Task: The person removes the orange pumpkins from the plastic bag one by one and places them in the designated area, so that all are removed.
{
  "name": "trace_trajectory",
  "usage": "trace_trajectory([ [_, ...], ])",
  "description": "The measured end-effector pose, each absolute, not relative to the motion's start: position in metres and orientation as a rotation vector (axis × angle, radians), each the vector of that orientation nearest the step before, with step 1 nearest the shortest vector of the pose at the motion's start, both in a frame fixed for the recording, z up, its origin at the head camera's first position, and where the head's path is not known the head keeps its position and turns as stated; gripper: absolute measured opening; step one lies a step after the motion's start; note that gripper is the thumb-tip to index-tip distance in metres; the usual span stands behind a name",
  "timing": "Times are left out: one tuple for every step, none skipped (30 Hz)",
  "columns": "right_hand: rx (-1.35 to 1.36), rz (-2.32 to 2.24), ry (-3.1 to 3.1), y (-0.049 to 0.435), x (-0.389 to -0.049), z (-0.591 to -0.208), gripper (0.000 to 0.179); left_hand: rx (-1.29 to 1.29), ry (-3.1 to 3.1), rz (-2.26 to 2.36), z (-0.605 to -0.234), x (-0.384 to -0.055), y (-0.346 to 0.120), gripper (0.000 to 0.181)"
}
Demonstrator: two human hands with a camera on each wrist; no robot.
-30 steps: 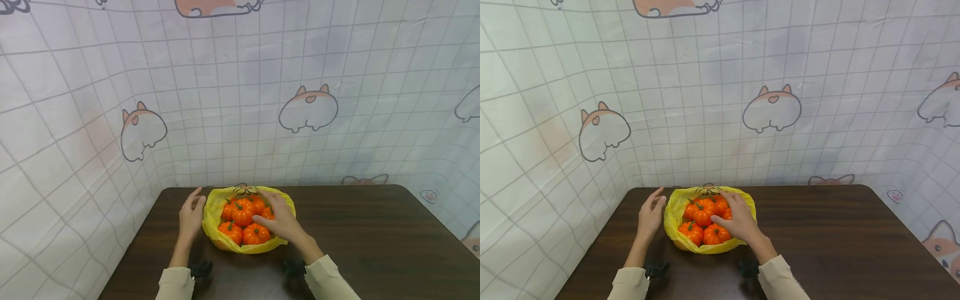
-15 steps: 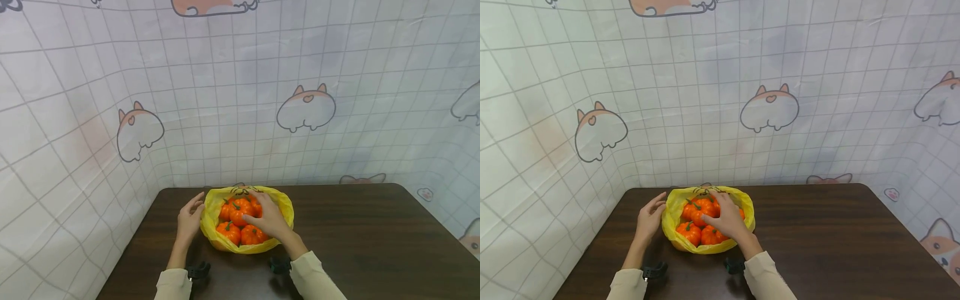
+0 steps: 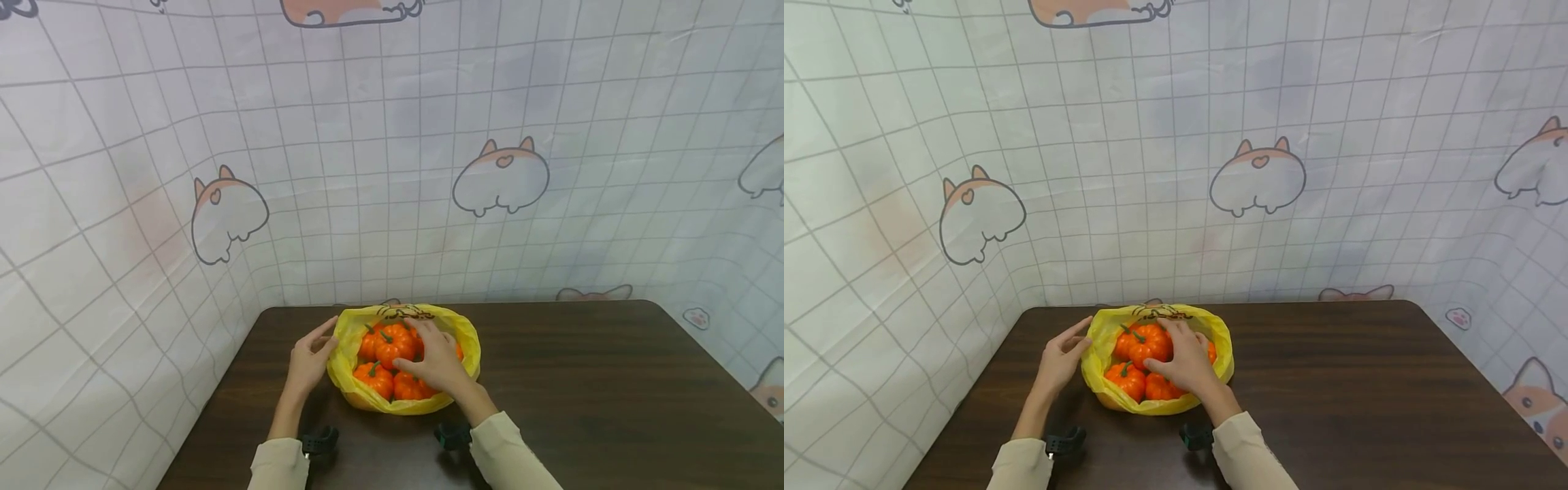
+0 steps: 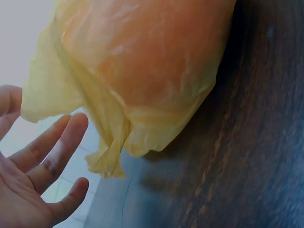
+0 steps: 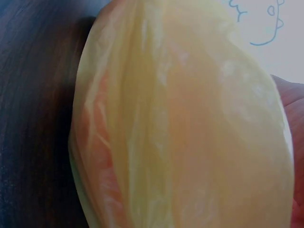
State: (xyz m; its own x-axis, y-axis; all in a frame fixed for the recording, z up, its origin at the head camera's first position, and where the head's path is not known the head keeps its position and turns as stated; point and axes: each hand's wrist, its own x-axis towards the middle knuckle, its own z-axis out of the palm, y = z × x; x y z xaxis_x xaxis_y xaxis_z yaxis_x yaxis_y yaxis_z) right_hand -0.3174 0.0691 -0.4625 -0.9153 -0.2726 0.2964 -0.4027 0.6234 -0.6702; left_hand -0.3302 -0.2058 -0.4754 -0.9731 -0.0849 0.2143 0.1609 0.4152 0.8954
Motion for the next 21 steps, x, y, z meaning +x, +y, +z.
trace_trajectory([
  [0.566,1.154,-2.678,0.069,-0.318,-0.464,0.079,-0.073,-2.447,-1.591,-0.475,-0.330,-0.206,0.043],
  [0.565,1.142,-2.686,0.069,-0.319,-0.465,0.080,-0.080,-2.452,-1.598,-0.475,-0.329,-0.207,0.043],
  [0.562,1.133,-2.694,0.069,-0.319,-0.466,0.080,-0.089,-2.457,-1.608,-0.475,-0.329,-0.208,0.043],
  [0.558,1.121,-2.701,0.069,-0.320,-0.467,0.080,-0.108,-2.458,-1.628,-0.475,-0.328,-0.209,0.044],
  [0.555,1.114,-2.703,0.069,-0.320,-0.468,0.080,-0.127,-2.456,-1.660,-0.475,-0.328,-0.210,0.045],
  [0.552,1.107,-2.707,0.069,-0.320,-0.469,0.081,-0.145,-2.455,-1.691,-0.475,-0.328,-0.211,0.046],
  [0.549,1.097,-2.711,0.068,-0.321,-0.470,0.081,-0.167,-2.453,-1.725,-0.474,-0.328,-0.212,0.046],
  [0.541,1.089,-2.719,0.068,-0.321,-0.470,0.081,-0.190,-2.452,-1.760,-0.475,-0.328,-0.213,0.047],
  [0.542,1.080,-2.718,0.068,-0.321,-0.471,0.081,-0.213,-2.453,-1.794,-0.475,-0.328,-0.214,0.048],
  [0.540,1.074,-2.722,0.067,-0.321,-0.472,0.081,-0.233,-2.456,-1.826,-0.476,-0.328,-0.215,0.049],
  [0.537,1.067,-2.725,0.067,-0.321,-0.473,0.081,-0.247,-2.461,-1.846,-0.476,-0.328,-0.215,0.050],
  [0.534,1.054,-2.729,0.067,-0.321,-0.474,0.081,-0.257,-2.468,-1.859,-0.476,-0.328,-0.216,0.051],
  [0.531,1.041,-2.732,0.066,-0.322,-0.475,0.081,-0.266,-2.476,-1.870,-0.477,-0.328,-0.217,0.052],
  [0.528,1.033,-2.733,0.065,-0.322,-0.476,0.081,-0.274,-2.485,-1.878,-0.477,-0.328,-0.217,0.053],
  [0.527,1.025,-2.732,0.065,-0.323,-0.476,0.080,-0.279,-2.491,-1.884,-0.477,-0.329,-0.217,0.054],
  [0.520,1.023,-2.735,0.064,-0.323,-0.477,0.080,-0.282,-2.494,-1.886,-0.478,-0.329,-0.218,0.055],
  [0.518,1.022,-2.733,0.064,-0.323,-0.477,0.079,-0.285,-2.496,-1.888,-0.478,-0.329,-0.218,0.056],
  [0.515,1.022,-2.731,0.063,-0.323,-0.477,0.079,-0.286,-2.498,-1.889,-0.478,-0.329,-0.218,0.056],
  [0.510,1.026,-2.728,0.063,-0.323,-0.478,0.078,-0.288,-2.501,-1.888,-0.478,-0.329,-0.218,0.057],
  [0.505,1.031,-2.727,0.062,-0.323,-0.477,0.077,-0.288,-2.502,-1.888,-0.478,-0.329,-0.218,0.058],
  [0.498,1.035,-2.727,0.062,-0.322,-0.477,0.077,-0.286,-2.503,-1.886,-0.479,-0.329,-0.218,0.058],
])
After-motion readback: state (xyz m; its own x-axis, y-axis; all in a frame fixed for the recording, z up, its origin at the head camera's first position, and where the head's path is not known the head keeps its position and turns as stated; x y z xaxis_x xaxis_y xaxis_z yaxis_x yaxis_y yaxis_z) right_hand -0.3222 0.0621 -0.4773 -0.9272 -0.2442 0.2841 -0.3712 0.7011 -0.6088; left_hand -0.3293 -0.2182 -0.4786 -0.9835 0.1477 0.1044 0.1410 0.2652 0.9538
